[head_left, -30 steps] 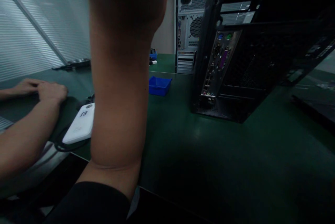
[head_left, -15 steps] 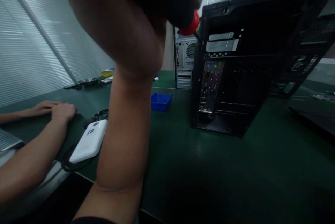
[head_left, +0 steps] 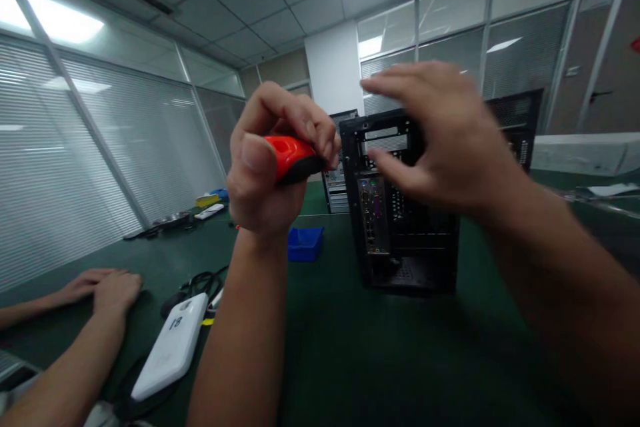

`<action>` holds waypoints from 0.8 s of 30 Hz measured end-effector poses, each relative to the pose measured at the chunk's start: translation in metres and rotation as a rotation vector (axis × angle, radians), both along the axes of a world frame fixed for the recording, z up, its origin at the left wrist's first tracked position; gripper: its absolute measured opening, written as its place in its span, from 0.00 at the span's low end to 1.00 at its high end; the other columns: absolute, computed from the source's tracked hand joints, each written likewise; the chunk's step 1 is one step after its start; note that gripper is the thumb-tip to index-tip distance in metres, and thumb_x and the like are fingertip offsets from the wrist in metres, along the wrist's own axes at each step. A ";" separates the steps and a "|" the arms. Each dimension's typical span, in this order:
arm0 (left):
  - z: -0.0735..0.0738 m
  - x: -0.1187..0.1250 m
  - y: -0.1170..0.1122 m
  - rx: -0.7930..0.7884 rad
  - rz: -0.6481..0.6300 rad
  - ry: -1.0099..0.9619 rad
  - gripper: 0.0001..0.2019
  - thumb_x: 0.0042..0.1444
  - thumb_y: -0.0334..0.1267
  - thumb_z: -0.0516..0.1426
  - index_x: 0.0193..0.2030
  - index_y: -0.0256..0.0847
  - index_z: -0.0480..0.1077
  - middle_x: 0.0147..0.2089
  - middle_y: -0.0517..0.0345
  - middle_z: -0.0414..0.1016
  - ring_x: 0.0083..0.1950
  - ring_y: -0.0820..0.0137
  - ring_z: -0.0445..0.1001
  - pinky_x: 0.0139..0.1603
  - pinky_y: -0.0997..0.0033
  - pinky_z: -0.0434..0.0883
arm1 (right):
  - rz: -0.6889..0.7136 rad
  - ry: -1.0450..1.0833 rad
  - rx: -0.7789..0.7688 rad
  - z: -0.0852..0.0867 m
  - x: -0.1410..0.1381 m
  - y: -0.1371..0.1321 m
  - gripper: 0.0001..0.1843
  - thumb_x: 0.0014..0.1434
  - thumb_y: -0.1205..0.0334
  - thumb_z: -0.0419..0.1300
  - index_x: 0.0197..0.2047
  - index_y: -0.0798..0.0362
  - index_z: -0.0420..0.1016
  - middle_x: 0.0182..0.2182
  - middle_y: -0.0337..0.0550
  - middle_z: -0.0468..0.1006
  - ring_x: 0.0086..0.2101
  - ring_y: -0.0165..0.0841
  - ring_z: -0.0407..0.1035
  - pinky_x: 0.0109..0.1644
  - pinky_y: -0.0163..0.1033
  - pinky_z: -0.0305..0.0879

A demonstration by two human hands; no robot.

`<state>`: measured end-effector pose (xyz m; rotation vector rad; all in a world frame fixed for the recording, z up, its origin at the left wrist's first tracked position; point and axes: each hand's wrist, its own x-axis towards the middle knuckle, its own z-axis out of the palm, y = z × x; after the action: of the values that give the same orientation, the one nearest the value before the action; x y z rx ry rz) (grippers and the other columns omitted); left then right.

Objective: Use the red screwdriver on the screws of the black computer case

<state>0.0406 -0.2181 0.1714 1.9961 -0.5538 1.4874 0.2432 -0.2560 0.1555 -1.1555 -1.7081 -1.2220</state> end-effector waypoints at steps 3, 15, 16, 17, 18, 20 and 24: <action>-0.003 0.003 -0.004 -0.019 0.016 0.013 0.26 0.60 0.64 0.58 0.32 0.40 0.68 0.28 0.59 0.67 0.31 0.71 0.71 0.38 0.65 0.71 | -0.097 0.011 -0.045 -0.011 -0.004 0.025 0.55 0.58 0.39 0.66 0.77 0.60 0.51 0.70 0.55 0.47 0.71 0.53 0.41 0.76 0.67 0.32; -0.008 0.006 -0.011 -0.059 -0.018 0.040 0.24 0.52 0.59 0.66 0.42 0.41 0.68 0.33 0.61 0.72 0.33 0.71 0.75 0.35 0.68 0.74 | -0.196 0.149 -0.036 -0.030 -0.011 0.054 0.56 0.57 0.39 0.70 0.76 0.57 0.51 0.69 0.56 0.49 0.71 0.49 0.40 0.77 0.64 0.28; -0.007 0.007 -0.007 -0.035 -0.025 0.031 0.25 0.51 0.61 0.66 0.41 0.41 0.68 0.34 0.61 0.72 0.33 0.71 0.75 0.33 0.69 0.74 | -0.193 0.150 -0.052 -0.030 -0.011 0.052 0.56 0.56 0.39 0.71 0.76 0.57 0.51 0.69 0.56 0.48 0.71 0.50 0.39 0.77 0.64 0.28; -0.005 0.007 -0.004 0.015 -0.035 0.032 0.27 0.51 0.63 0.65 0.38 0.40 0.67 0.34 0.62 0.72 0.32 0.71 0.76 0.32 0.70 0.74 | -0.192 0.151 -0.068 -0.029 -0.011 0.051 0.57 0.56 0.39 0.71 0.76 0.57 0.51 0.70 0.55 0.48 0.71 0.50 0.39 0.78 0.64 0.28; -0.003 0.007 0.001 0.083 -0.046 0.033 0.28 0.51 0.67 0.62 0.36 0.39 0.67 0.34 0.61 0.72 0.32 0.72 0.76 0.31 0.70 0.74 | -0.192 0.150 -0.081 -0.029 -0.010 0.050 0.57 0.56 0.39 0.71 0.76 0.57 0.51 0.70 0.55 0.47 0.71 0.50 0.38 0.78 0.64 0.28; 0.001 0.006 0.009 0.220 -0.055 0.036 0.33 0.50 0.72 0.56 0.34 0.38 0.67 0.33 0.60 0.73 0.33 0.71 0.78 0.32 0.70 0.76 | -0.194 0.145 -0.104 -0.028 -0.010 0.047 0.56 0.57 0.39 0.70 0.77 0.56 0.50 0.71 0.54 0.46 0.72 0.50 0.38 0.78 0.64 0.28; 0.006 0.003 0.020 0.406 -0.011 -0.007 0.40 0.48 0.76 0.50 0.38 0.34 0.72 0.36 0.57 0.77 0.38 0.68 0.81 0.38 0.68 0.79 | -0.187 0.143 -0.136 -0.027 -0.009 0.044 0.56 0.58 0.40 0.69 0.78 0.55 0.49 0.71 0.53 0.44 0.72 0.51 0.36 0.78 0.66 0.26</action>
<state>0.0432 -0.1984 0.1776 2.2844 -0.9292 1.4636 0.2342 -0.2117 0.1289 -1.4765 -1.6251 -1.1162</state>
